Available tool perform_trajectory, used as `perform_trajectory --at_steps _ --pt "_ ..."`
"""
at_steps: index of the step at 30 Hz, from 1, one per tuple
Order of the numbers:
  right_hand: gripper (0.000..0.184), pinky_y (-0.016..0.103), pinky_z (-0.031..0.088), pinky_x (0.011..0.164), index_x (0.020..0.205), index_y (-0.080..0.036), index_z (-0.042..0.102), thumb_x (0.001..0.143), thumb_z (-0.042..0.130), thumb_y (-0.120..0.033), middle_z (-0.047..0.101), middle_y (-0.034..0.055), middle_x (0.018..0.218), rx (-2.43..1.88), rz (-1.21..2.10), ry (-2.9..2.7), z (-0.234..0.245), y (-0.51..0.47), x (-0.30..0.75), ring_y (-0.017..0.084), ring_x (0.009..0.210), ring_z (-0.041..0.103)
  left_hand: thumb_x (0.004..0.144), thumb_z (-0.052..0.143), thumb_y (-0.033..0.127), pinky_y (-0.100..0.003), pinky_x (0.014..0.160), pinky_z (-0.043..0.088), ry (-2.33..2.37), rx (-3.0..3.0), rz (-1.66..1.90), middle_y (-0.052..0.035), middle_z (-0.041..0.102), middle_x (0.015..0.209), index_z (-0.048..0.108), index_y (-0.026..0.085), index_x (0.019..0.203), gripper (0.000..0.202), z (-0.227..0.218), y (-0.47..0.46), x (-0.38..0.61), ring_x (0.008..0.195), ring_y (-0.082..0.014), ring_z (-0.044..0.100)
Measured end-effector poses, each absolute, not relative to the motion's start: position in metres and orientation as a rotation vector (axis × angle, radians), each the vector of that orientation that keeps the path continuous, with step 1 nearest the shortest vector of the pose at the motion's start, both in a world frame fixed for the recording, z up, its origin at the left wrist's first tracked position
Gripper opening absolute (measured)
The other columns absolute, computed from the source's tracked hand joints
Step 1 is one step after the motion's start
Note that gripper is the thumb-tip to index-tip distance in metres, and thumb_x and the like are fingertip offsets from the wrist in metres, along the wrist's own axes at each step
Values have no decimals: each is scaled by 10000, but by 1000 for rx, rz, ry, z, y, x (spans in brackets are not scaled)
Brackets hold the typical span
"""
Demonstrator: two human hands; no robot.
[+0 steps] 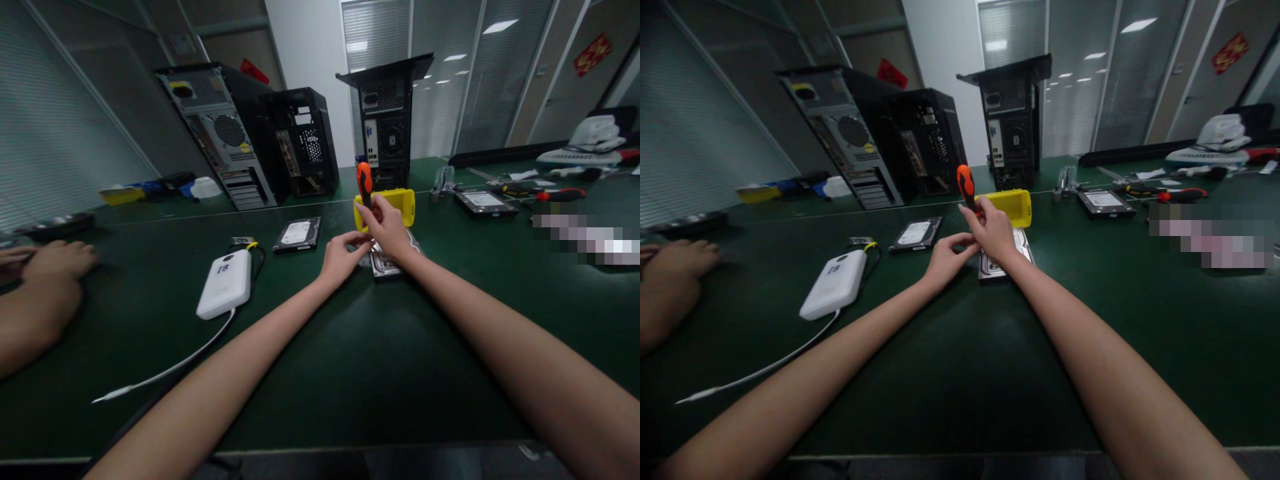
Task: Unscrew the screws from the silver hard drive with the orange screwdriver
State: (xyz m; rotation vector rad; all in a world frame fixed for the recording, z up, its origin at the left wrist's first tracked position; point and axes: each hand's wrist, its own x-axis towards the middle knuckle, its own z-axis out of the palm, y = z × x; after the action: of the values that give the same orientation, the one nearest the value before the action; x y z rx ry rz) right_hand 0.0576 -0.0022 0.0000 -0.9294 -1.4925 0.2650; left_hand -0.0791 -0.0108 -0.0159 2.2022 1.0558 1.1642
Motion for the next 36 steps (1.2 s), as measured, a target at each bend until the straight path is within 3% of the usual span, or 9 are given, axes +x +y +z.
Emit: perform_trajectory --at_steps 5,19,26,31,36 --pt "397 244 309 500 712 -220 388 818 503 -585 386 -48 550 -945 241 -1477 1 -2 58 100 497 397 778 640 353 -284 749 482 1066 2159 1209 -58 723 886 718 161 912 247 -17 -9 -80 794 -174 625" --pt "406 251 283 501 717 -220 396 802 523 -596 371 -54 551 -961 232 -1484 1 -2 58 94 492 361 775 638 321 -283 740 485 1053 2141 1199 -57 720 857 711 155 872 206 -17 -9 -79 791 -176 635" --pt "403 259 316 528 734 -219 433 813 504 -608 426 -33 575 -971 225 -1512 1 -4 57 107 514 416 770 640 272 -281 741 479 1026 2171 1200 -53 716 832 714 150 854 165 -16 -8 -80 773 -173 628" --pt "396 278 384 595 873 -205 535 869 421 -584 554 9 640 -958 254 -1551 0 -5 57 142 592 541 783 629 288 -286 731 483 1034 2188 1189 -53 722 840 728 158 889 195 -17 -8 -80 771 -180 634" --pt "410 292 411 638 928 -199 566 893 383 -565 603 23 658 -953 270 -1525 0 -5 57 151 615 576 782 636 311 -294 732 493 1062 2186 1185 -55 728 858 730 166 889 203 -16 -9 -80 776 -187 641"
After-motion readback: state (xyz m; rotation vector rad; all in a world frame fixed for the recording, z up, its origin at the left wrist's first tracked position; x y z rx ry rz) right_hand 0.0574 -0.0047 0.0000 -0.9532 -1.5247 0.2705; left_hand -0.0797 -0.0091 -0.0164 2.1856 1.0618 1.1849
